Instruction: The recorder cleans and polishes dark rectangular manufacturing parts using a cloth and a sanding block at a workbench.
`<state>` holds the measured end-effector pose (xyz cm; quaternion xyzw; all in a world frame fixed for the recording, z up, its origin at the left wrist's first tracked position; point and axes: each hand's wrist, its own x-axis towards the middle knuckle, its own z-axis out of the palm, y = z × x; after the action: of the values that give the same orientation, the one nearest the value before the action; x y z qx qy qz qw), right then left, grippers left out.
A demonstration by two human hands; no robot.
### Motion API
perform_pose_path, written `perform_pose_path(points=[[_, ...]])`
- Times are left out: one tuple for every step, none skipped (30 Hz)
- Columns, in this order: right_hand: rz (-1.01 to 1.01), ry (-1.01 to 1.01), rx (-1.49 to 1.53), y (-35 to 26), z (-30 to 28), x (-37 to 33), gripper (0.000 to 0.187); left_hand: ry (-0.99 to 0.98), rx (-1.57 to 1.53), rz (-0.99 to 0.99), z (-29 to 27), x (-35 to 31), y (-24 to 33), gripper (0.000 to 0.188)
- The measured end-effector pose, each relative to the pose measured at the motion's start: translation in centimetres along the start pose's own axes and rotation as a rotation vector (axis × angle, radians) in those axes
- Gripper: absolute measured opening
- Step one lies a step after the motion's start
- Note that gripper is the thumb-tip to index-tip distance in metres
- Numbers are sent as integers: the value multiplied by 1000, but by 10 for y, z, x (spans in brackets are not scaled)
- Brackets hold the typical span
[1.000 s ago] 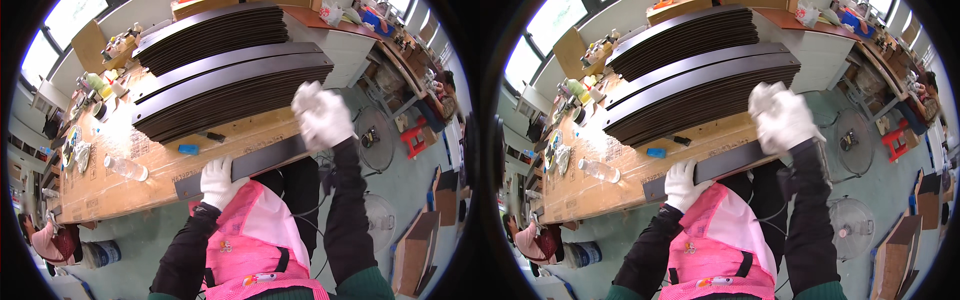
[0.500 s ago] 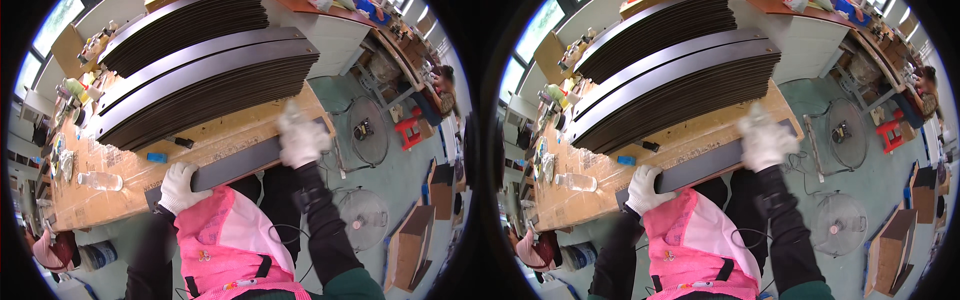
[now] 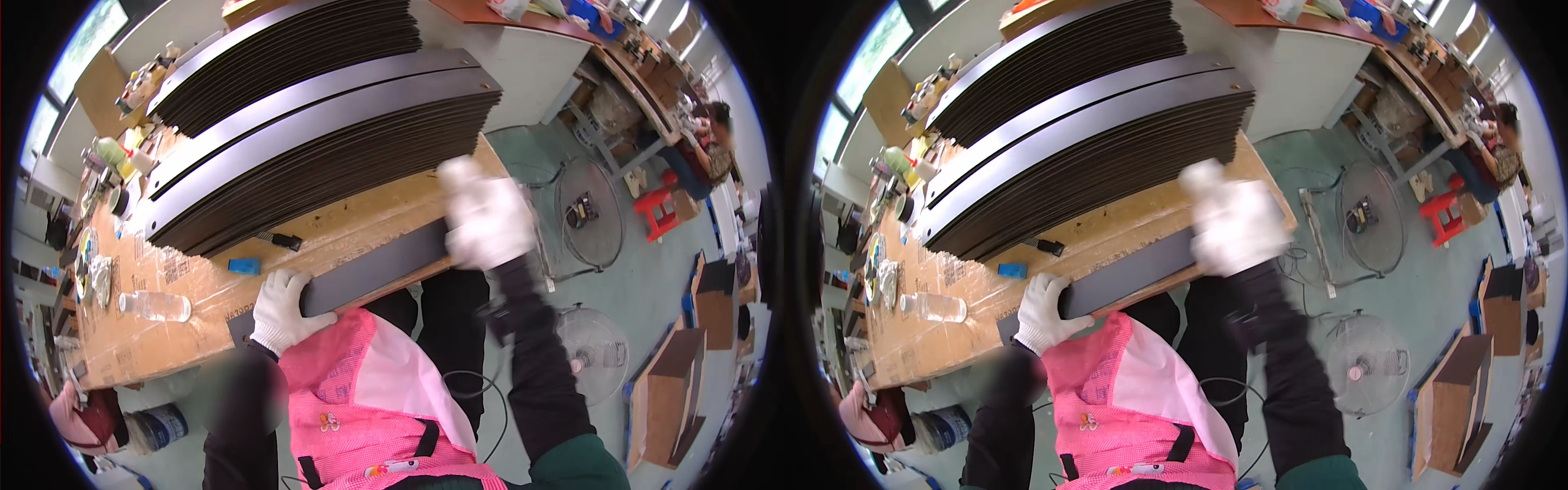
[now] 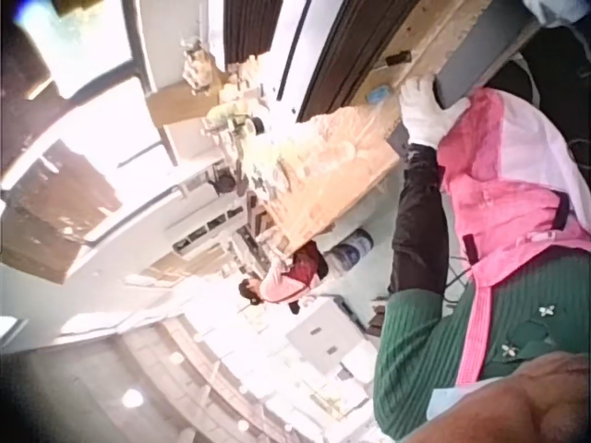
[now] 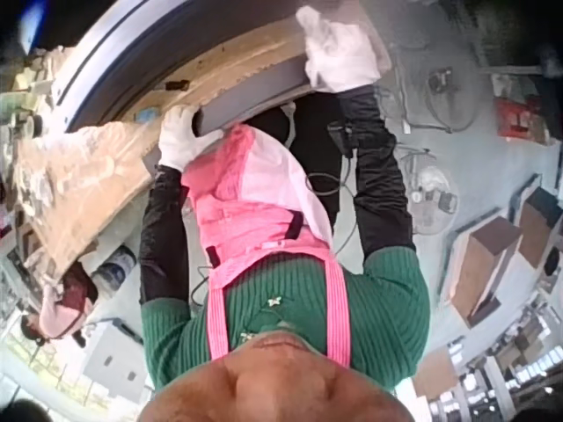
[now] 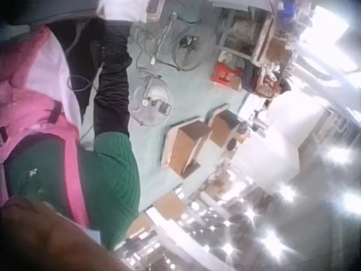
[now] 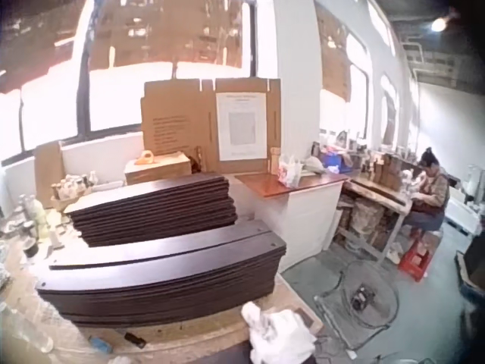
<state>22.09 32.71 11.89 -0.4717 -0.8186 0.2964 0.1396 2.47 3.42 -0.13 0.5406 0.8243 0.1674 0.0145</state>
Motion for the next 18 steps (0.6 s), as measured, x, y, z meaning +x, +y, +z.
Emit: perform_pose_path(points=[[-707,338,-101,31,60,4,47,-4,-10,43,1,10,6,79],[-694,23,8,20,93,-12,18,5,-32,64,5,16,10,79],[-738,26,-381,-10,109,-40,17,13,-37,60,6,16,9,79],[-797,169,-257,-2,145,-54,19,11,21,70,9,18,8,80],[-855,307,-130,10,175,-57,22,5,27,75,9,20,9,80],[-860,296,-117,4,165,-50,22,-1,-1,62,8,17,6,79],[-757,-20,-244,-10,127,-37,23,-4,-33,45,6,13,4,79],[-640,-332,-371,-18,89,-23,23,16,-32,50,4,11,5,79],[-516,-368,-475,-12,50,-7,25,9,-48,59,5,15,8,79],[-513,-108,-501,37,61,16,27,21,-57,91,7,22,13,79],[-385,6,-425,55,66,39,28,30,-24,67,3,13,6,80],[-280,40,-650,70,41,57,17,33,-23,57,2,11,5,80],[-98,147,-631,87,26,65,19,35,-36,63,2,12,7,80],[-25,263,-504,131,26,85,27,36,-45,74,2,14,8,81],[48,382,-378,169,32,104,35,44,-50,87,3,15,11,81],[47,393,-382,177,34,110,35,39,-59,85,4,15,11,80],[79,381,-356,178,39,116,36,36,-59,75,2,14,9,79],[112,373,-340,178,34,119,37,32,-64,76,2,15,9,79]])
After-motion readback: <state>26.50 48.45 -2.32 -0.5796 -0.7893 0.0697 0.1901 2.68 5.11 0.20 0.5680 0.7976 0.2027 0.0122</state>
